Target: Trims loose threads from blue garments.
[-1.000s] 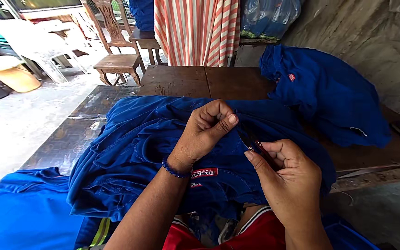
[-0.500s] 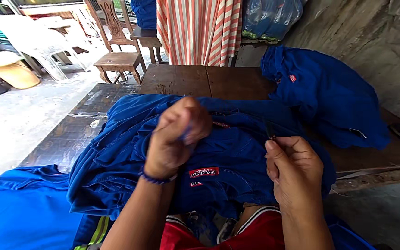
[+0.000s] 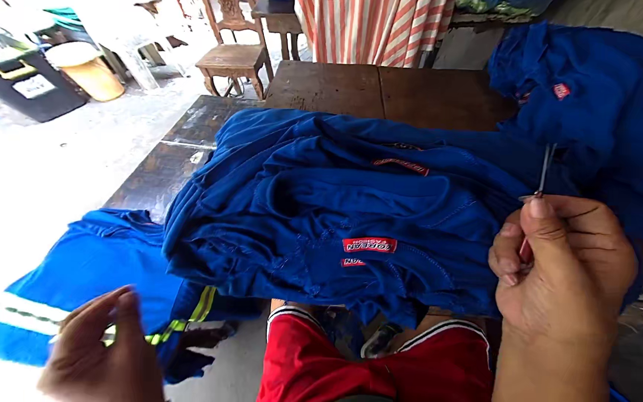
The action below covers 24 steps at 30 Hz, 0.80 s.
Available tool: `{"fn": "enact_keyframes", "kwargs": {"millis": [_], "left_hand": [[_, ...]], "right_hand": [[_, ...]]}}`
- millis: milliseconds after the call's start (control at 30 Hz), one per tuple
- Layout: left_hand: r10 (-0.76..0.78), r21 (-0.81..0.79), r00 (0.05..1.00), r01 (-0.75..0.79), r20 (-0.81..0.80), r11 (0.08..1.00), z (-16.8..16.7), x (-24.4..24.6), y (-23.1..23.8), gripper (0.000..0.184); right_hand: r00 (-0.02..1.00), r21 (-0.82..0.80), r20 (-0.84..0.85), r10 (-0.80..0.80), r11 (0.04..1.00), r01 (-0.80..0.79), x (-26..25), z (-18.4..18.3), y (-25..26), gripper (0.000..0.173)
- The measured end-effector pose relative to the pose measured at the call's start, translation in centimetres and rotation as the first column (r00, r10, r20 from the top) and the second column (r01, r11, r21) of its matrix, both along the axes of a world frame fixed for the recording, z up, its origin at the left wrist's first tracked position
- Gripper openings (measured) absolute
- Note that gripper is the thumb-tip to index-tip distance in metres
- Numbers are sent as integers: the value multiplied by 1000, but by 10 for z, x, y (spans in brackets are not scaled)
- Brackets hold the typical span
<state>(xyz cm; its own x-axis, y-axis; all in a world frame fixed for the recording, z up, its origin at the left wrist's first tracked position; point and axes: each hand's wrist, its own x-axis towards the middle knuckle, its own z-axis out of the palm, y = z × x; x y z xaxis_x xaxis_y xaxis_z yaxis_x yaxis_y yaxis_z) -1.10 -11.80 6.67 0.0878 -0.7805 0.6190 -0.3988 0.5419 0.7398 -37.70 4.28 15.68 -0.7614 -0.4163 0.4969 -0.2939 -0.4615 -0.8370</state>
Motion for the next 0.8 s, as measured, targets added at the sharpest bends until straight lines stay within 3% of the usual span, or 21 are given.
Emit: {"fn": "enact_keyframes", "kwargs": {"millis": [33,100,167,267,367,433,567,733,800], "left_hand": [[-132,-71,991,130,-21,989,11,-21,7,14],[-377,-140,925,380,47,914,30,-62,16,14],[-487,-187,863,505,135,843,46,-104,22,16],[-419,-209,858,487,298,848,58,-157,23,22],[-380,-155,838,467,391,871,55,-180,12,15],[-483,-160,825,540,293,826,53,-177,9,13],[-712,-242,697,708,84,664,39,-149,14,16],[-743,-144,669,734,-13,664,11,-100,34,20],[-729,-34,683,731,43,682,-2,-83,37,36]], "right_hand": [[1000,11,-23,8,1000,-8,1,1,-1,8],[989,37,-98,107,994,-104,2,3,-1,5],[935,140,-185,302,950,-279,3,3,-1,7],[823,326,-254,507,846,-421,4,3,-10,9],[830,352,-315,461,869,-348,-3,9,-19,12],[851,325,-322,414,893,-311,-11,15,-24,12],[840,218,-222,495,865,-452,-19,13,-30,10],[798,67,-189,572,819,-571,-24,4,-23,17],[790,31,-164,591,804,-594,-24,5,-20,19]]}}
